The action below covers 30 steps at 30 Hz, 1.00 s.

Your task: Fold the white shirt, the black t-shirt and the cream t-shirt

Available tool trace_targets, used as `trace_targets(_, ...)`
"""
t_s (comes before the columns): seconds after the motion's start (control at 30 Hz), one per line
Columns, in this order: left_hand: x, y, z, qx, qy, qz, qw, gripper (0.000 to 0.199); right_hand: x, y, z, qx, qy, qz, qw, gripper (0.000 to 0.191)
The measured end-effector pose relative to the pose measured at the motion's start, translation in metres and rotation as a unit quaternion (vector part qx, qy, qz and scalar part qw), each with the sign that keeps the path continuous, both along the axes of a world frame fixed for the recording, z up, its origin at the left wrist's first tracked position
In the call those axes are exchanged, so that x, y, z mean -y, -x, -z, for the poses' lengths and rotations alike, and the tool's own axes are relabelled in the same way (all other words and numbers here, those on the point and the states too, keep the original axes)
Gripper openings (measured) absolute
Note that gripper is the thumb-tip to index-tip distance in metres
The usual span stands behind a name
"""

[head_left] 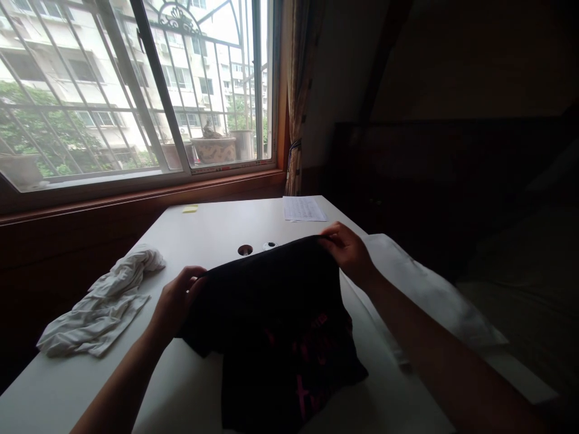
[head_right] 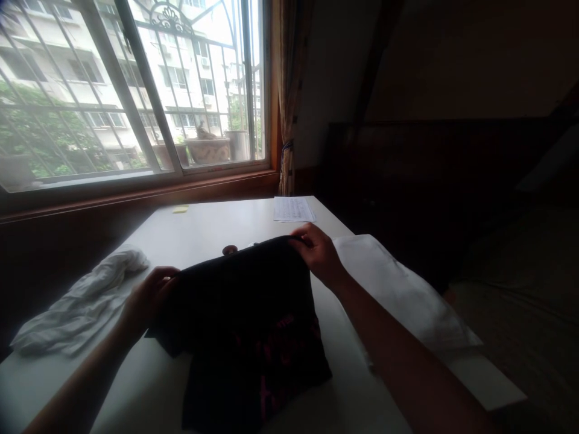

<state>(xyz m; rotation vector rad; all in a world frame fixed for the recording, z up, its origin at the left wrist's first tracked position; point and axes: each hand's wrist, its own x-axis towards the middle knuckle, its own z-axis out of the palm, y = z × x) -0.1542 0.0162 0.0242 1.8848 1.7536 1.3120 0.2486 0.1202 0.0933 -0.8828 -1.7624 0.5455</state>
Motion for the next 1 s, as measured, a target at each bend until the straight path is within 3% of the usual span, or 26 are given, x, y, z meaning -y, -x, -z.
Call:
trace_targets(0.2,-0.002,-0.009,0.005,-0.021,0.05,0.127,0.99,0.058,0.014,-0.014,-0.043,0.063,-0.174,0.112,0.976,0.012)
trace_targets(0.27,-0.002,-0.013,0.004,-0.041,0.06,0.157,0.985,0.05,0.018,-0.021,-0.053,0.09,-0.204,0.143,0.964,0.01)
trace_targets(0.33,-0.002,-0.016,0.003,-0.052,0.073,0.179,0.98,0.03,0.022,-0.03,-0.061,0.113,-0.221,0.162,0.955,0.01)
trace_targets(0.4,-0.001,-0.015,0.0,-0.046,0.056,0.15,0.986,0.022,0.024,-0.039,-0.067,0.133,-0.224,0.17,0.95,0.012)
trace_targets(0.5,-0.001,-0.005,-0.003,-0.014,-0.021,0.03,0.999,0.025,0.023,-0.053,-0.067,0.158,-0.177,0.166,0.957,0.015)
trace_targets(0.57,-0.001,0.005,-0.004,0.003,-0.047,-0.039,0.998,0.028,0.018,-0.06,-0.059,0.172,-0.112,0.159,0.966,0.021)
trace_targets(0.67,-0.004,0.02,-0.002,0.003,-0.042,-0.086,0.995,0.03,0.009,-0.07,-0.036,0.196,0.027,0.101,0.975,0.033)
trace_targets(0.73,-0.007,0.026,0.001,-0.014,-0.02,-0.085,0.996,0.032,0.004,-0.075,-0.016,0.2,0.131,0.016,0.971,0.039)
trace_targets(0.83,-0.011,0.033,0.005,-0.037,0.028,-0.064,0.997,0.036,0.001,-0.084,0.016,0.208,0.261,-0.097,0.938,0.042)
trace_targets(1.0,-0.014,0.047,0.008,-0.04,0.091,-0.048,0.994,0.046,0.005,-0.106,0.053,0.203,0.35,-0.093,0.91,0.054)
